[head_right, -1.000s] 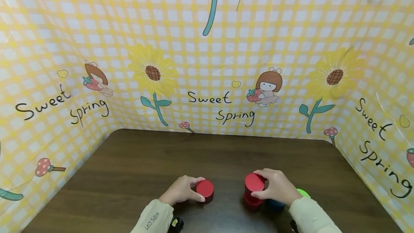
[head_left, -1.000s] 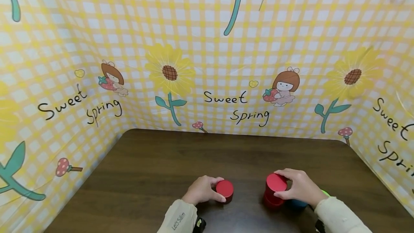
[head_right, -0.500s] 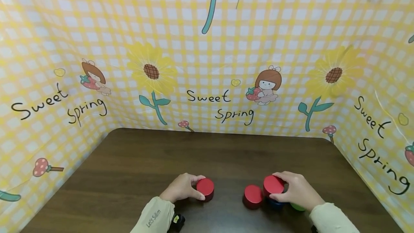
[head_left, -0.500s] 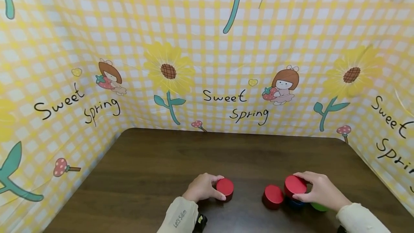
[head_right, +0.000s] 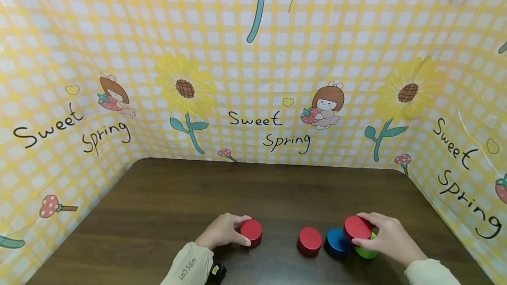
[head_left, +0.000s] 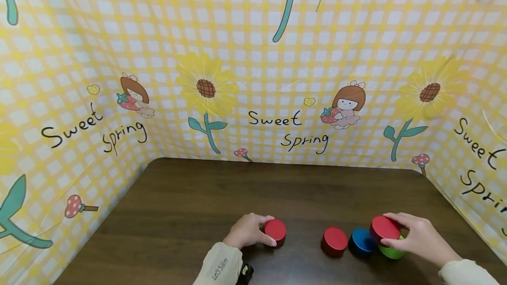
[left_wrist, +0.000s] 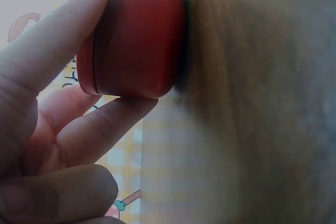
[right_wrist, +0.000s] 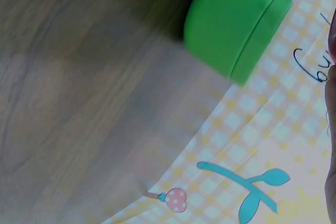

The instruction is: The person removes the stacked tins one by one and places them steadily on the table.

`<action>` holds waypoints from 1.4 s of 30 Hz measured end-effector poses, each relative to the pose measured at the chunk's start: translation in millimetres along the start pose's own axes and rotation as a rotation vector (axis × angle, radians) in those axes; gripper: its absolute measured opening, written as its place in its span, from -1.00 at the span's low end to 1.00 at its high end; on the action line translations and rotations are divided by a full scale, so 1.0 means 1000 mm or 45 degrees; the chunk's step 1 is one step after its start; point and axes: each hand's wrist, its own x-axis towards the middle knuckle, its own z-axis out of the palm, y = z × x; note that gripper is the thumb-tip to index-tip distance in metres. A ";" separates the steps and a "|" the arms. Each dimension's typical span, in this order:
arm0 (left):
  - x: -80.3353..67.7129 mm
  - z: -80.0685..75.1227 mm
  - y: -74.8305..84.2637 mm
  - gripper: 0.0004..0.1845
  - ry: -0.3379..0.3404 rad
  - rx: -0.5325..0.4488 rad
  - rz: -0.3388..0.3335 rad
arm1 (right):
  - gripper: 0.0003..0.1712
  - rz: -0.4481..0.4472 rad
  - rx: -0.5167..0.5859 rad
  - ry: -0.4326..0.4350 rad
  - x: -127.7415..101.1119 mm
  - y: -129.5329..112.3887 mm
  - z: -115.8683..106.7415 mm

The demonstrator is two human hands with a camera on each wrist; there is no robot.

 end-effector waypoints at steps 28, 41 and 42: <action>-0.006 -0.005 -0.006 -0.33 -0.030 -0.008 0.034 | -0.31 0.691 -0.211 -0.185 -0.040 0.033 -0.044; -0.004 0.000 -0.004 -0.33 -0.036 -0.034 0.031 | -0.22 0.766 -0.189 -0.404 -0.044 0.054 -0.043; -0.004 0.000 -0.004 -0.33 -0.037 -0.030 0.030 | -0.22 0.775 -0.183 -0.418 -0.045 0.055 -0.042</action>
